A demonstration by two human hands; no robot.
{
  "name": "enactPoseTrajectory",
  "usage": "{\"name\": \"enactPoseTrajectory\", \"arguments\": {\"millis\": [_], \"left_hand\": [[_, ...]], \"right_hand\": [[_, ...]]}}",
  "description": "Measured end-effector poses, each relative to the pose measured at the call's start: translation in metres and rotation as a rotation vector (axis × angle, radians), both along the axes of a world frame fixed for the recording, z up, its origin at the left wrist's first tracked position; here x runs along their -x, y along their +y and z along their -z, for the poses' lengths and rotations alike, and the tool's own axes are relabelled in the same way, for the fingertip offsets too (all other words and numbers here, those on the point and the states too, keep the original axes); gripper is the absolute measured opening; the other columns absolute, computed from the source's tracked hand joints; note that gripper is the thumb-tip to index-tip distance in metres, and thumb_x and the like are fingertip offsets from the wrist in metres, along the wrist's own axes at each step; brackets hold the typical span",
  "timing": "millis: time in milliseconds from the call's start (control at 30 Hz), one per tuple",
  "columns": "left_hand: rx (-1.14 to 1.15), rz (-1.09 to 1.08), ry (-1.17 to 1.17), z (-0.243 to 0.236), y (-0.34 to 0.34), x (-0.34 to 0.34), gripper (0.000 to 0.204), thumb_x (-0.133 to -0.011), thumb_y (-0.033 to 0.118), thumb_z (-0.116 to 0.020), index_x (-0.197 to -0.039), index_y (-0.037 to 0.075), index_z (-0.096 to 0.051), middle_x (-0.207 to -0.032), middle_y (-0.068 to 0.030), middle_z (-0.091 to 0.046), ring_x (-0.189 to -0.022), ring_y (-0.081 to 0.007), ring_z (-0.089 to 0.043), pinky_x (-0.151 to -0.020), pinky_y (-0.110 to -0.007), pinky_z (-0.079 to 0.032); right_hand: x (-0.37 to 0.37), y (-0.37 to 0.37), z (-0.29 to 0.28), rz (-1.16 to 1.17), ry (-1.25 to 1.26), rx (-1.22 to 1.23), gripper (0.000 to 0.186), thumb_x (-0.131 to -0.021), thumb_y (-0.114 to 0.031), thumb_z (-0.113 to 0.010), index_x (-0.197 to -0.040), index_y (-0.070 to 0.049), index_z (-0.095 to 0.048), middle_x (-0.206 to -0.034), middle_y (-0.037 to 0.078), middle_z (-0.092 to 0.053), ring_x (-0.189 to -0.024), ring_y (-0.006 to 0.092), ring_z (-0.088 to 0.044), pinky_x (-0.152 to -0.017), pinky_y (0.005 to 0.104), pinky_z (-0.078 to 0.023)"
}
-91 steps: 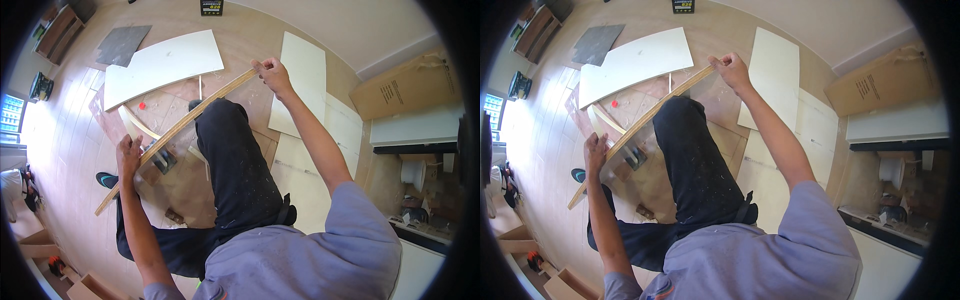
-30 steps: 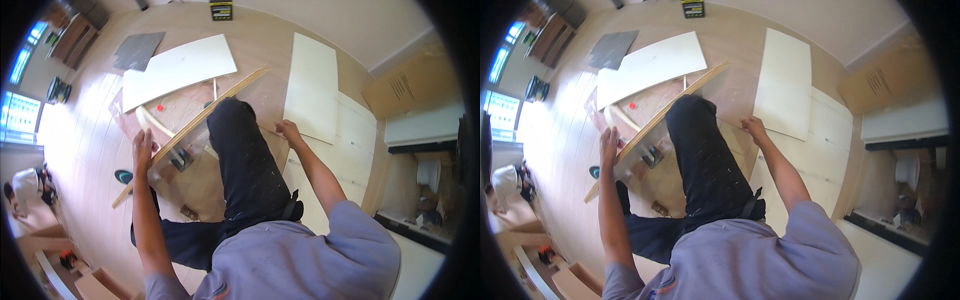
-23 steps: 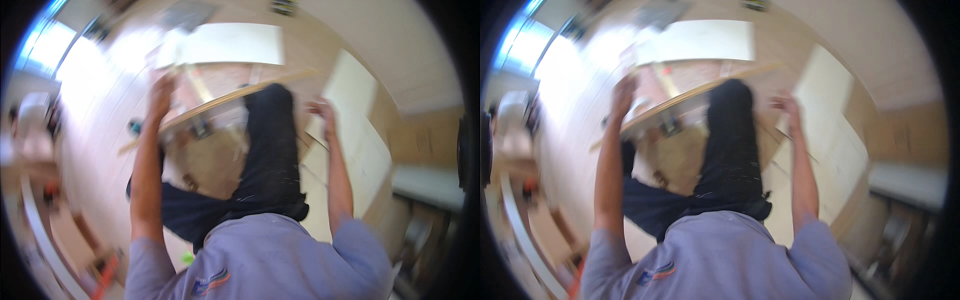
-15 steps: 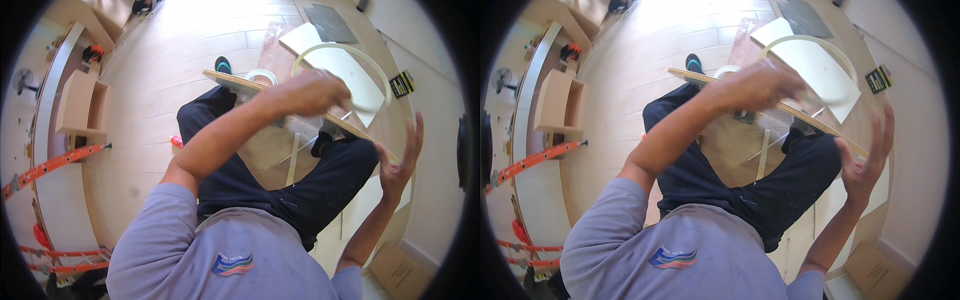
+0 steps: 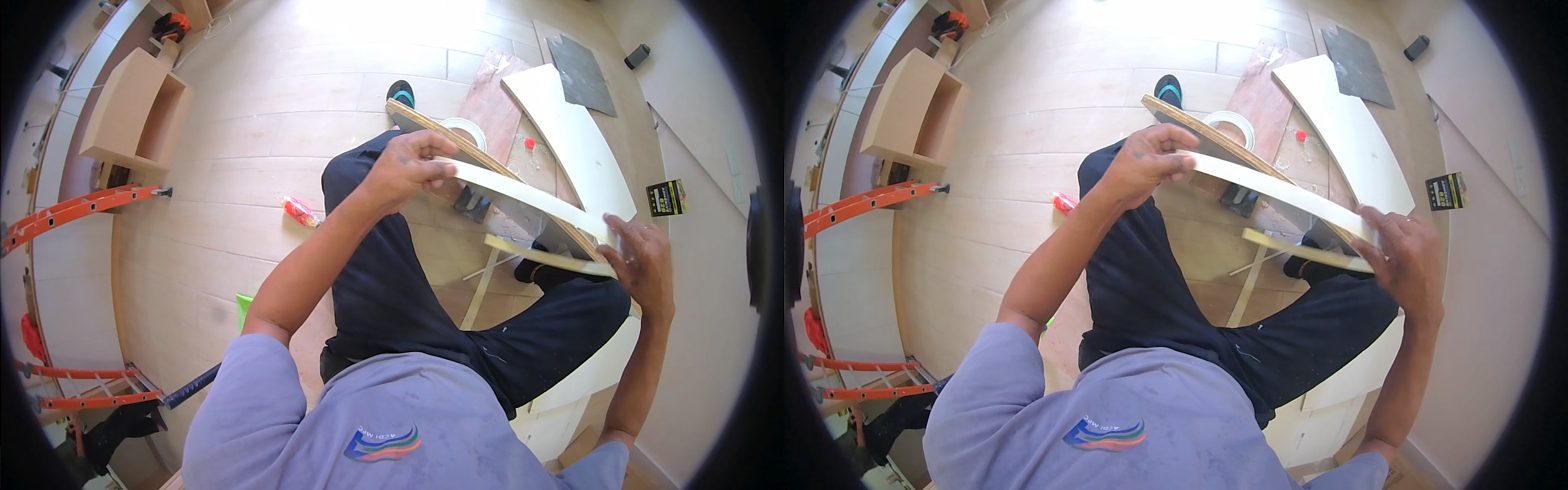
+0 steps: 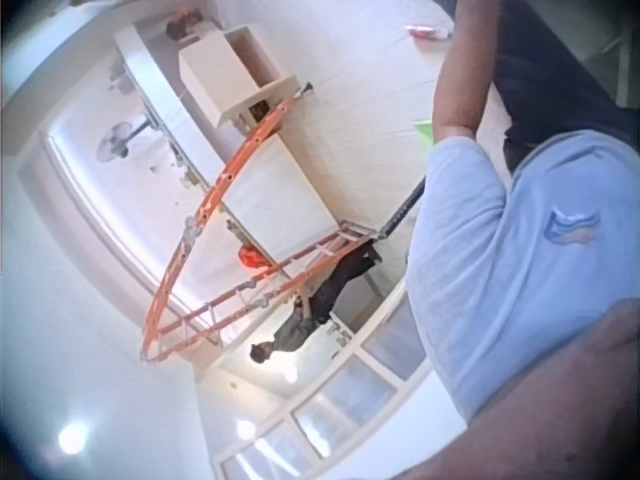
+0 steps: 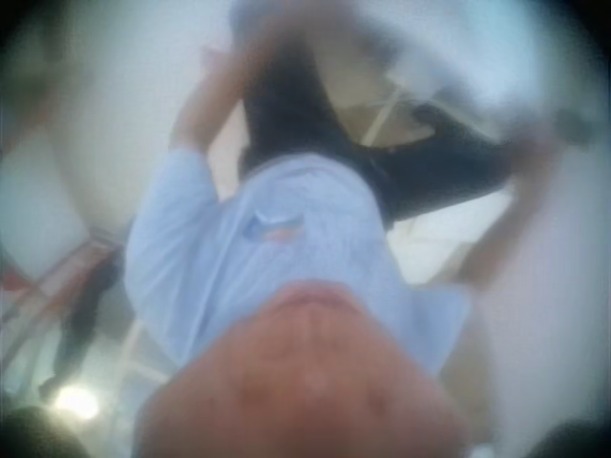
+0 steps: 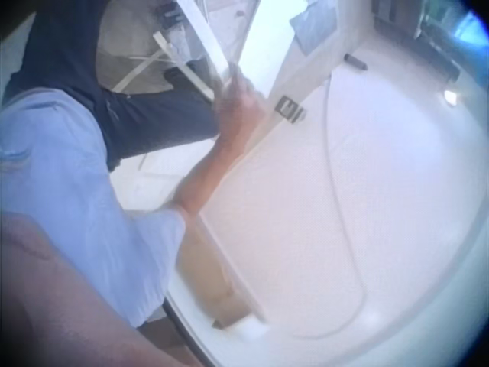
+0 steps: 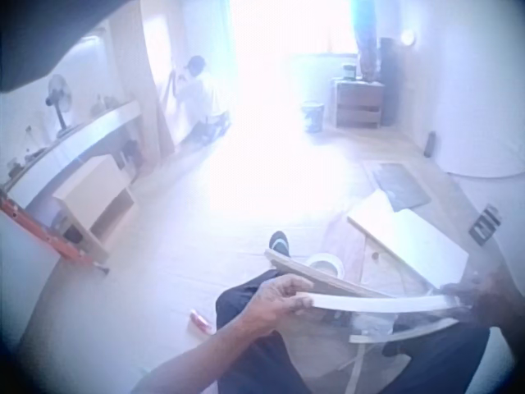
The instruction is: The person sits on the floor and uses a sanding block to smooth the edges of a white laminated board. They wipe the surface with a cloth, then peel off a protective film from the board's edge. The person continues sanding the exposed edge and inspects the board.
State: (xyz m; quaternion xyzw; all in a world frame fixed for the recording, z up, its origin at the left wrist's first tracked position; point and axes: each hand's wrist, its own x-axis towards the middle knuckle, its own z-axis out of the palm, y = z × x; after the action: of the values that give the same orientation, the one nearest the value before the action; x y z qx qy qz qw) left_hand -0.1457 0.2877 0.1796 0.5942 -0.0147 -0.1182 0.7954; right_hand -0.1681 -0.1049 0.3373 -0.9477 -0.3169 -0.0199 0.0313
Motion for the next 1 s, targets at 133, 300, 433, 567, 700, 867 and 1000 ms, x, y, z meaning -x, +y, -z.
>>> {"name": "enactPoseTrajectory", "arguments": {"millis": [133, 300, 433, 567, 700, 867, 1000], "left_hand": [[0.087, -0.036, -0.015, 0.034, 0.041, -0.008, 0.025, -0.089, 0.0, -0.078, -0.112, -0.004, -0.07, -0.089, -0.0016, -0.069, -0.078, -0.0066, -0.062, -0.068, -0.021, -0.048], [-0.183, 0.031, -0.17, 0.043, 0.087, -0.022, 0.03, -0.087, -0.003, -0.08, -0.116, 0.0, -0.074, -0.088, 0.0046, -0.063, -0.084, -0.0049, -0.06, -0.079, -0.02, -0.049], [-0.46, 0.015, -0.277, 0.052, 0.108, -0.057, 0.03, -0.084, -0.004, -0.081, -0.113, 0.004, -0.077, -0.082, 0.0069, -0.058, -0.073, -0.0044, -0.048, -0.065, -0.023, -0.041], [-0.761, 0.016, -0.358, 0.074, 0.136, -0.117, 0.029, -0.079, -0.003, -0.083, -0.106, 0.007, -0.08, -0.083, 0.0022, -0.06, -0.073, -0.0104, -0.05, -0.065, -0.028, -0.045], [-1.186, 0.152, -0.531, 0.065, 0.136, -0.156, 0.023, -0.081, 0.002, -0.083, -0.104, 0.005, -0.078, -0.101, -0.0096, -0.072, -0.089, -0.0266, -0.067, -0.083, -0.035, -0.054], [-1.296, 0.22, -0.555, 0.059, 0.13, -0.18, 0.021, -0.083, -0.001, -0.081, -0.102, 0.004, -0.075, -0.105, -0.0109, -0.071, -0.099, -0.0289, -0.07, -0.09, -0.039, -0.057], [-1.279, 0.277, -0.516, 0.06, 0.127, -0.18, 0.02, -0.081, -0.002, -0.082, -0.099, 0.004, -0.075, -0.105, -0.0105, -0.071, -0.098, -0.0291, -0.07, -0.089, -0.04, -0.057]], "right_hand": [[-0.005, 0.033, 0.018, -0.04, 0.24, -0.285, 0.046, -0.085, -0.021, -0.085, -0.125, -0.004, -0.072, -0.089, 0.014, -0.069, -0.076, 0.0275, -0.061, -0.071, 0.0386, -0.049], [-0.017, 0.067, 0.04, 0.161, 0.392, -0.333, 0.043, -0.089, -0.024, -0.081, -0.126, -0.004, -0.071, -0.098, 0.018, -0.068, -0.085, 0.034, -0.064, -0.08, 0.0422, -0.051], [-0.032, 0.076, 0.099, 0.124, 0.335, -0.358, 0.042, -0.094, -0.028, -0.078, -0.128, -0.004, -0.071, -0.097, 0.019, -0.07, -0.084, 0.034, -0.064, -0.078, 0.041, -0.052], [-0.048, 0.106, 0.146, 0.199, 0.328, -0.597, 0.044, -0.096, -0.032, -0.075, -0.131, -0.006, -0.071, -0.096, 0.02, -0.073, -0.077, 0.0344, -0.067, -0.072, 0.0413, -0.053], [-0.054, 0.127, 0.155, 0.224, 0.132, -0.401, 0.037, -0.097, -0.032, -0.073, -0.126, -0.009, -0.074, -0.095, 0.015, -0.072, -0.082, 0.0338, -0.07, -0.073, 0.0429, -0.054], [-0.061, 0.145, 0.161, 0.337, 0.041, -0.266, 0.03, -0.097, -0.033, -0.071, -0.119, -0.013, -0.076, -0.101, 0.01, -0.071, -0.087, 0.0323, -0.072, -0.075, 0.0442, -0.056], [-0.066, 0.141, 0.168, 0.344, 0.04, -0.23, 0.031, -0.096, -0.033, -0.072, -0.119, -0.014, -0.076, -0.106, 0.008, -0.071, -0.088, 0.031, -0.072, -0.076, 0.0429, -0.056]]}}
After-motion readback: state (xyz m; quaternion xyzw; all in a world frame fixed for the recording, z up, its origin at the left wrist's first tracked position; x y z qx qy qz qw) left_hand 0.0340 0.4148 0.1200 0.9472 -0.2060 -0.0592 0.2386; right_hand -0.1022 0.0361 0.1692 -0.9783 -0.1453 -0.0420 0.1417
